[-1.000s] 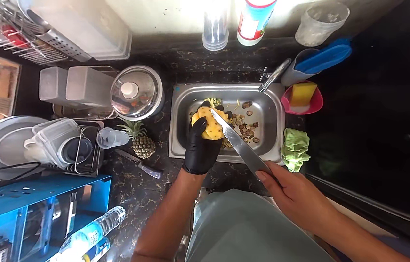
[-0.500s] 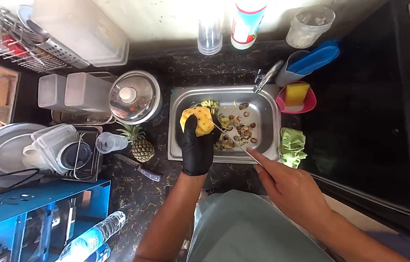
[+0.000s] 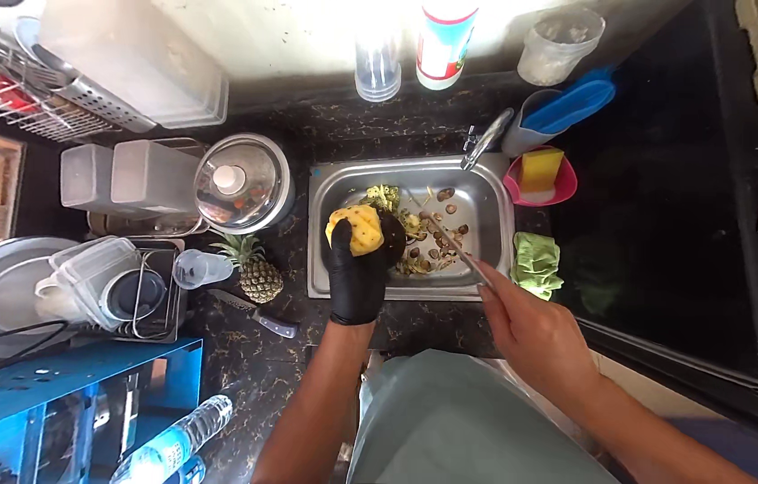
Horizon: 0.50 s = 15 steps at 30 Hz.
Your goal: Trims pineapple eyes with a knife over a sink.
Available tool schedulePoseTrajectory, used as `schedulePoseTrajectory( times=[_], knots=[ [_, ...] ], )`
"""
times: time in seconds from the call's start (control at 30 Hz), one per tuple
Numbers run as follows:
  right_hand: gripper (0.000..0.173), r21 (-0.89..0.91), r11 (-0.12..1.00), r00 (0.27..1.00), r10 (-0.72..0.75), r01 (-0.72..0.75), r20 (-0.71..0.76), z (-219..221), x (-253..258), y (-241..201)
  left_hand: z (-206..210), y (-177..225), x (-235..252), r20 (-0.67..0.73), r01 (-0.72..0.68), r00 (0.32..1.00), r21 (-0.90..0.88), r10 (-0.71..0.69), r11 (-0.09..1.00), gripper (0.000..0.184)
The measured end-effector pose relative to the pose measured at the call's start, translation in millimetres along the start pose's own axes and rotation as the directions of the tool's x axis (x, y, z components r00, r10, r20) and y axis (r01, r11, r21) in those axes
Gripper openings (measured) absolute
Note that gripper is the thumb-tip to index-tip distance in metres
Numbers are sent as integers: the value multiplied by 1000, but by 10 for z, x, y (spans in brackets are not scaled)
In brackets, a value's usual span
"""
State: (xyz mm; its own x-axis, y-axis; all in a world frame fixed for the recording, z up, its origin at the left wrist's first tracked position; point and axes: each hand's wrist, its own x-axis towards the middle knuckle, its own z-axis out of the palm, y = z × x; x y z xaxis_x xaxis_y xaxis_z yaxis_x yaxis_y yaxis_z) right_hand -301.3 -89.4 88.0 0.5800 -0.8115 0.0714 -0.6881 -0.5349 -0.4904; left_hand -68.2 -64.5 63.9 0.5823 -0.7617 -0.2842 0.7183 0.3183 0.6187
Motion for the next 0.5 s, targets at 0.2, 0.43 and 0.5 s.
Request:
schedulePoseTrajectory(
  times=[0.2, 0.43, 0.5],
  knots=[
    [42, 168, 980, 971, 64, -104, 229, -71, -72, 55, -131, 123, 74, 100, 115, 990, -155, -100, 981, 50],
    [38, 306, 950, 956, -25, -69, 294, -229, -94, -191, -67, 113, 78, 283, -4, 959, -79, 26, 997, 49],
    [38, 314, 947, 955, -34, -63, 295, -247, -100, -207, -54, 134, 92, 317, -37, 947, -41, 48, 998, 48]
  ],
)
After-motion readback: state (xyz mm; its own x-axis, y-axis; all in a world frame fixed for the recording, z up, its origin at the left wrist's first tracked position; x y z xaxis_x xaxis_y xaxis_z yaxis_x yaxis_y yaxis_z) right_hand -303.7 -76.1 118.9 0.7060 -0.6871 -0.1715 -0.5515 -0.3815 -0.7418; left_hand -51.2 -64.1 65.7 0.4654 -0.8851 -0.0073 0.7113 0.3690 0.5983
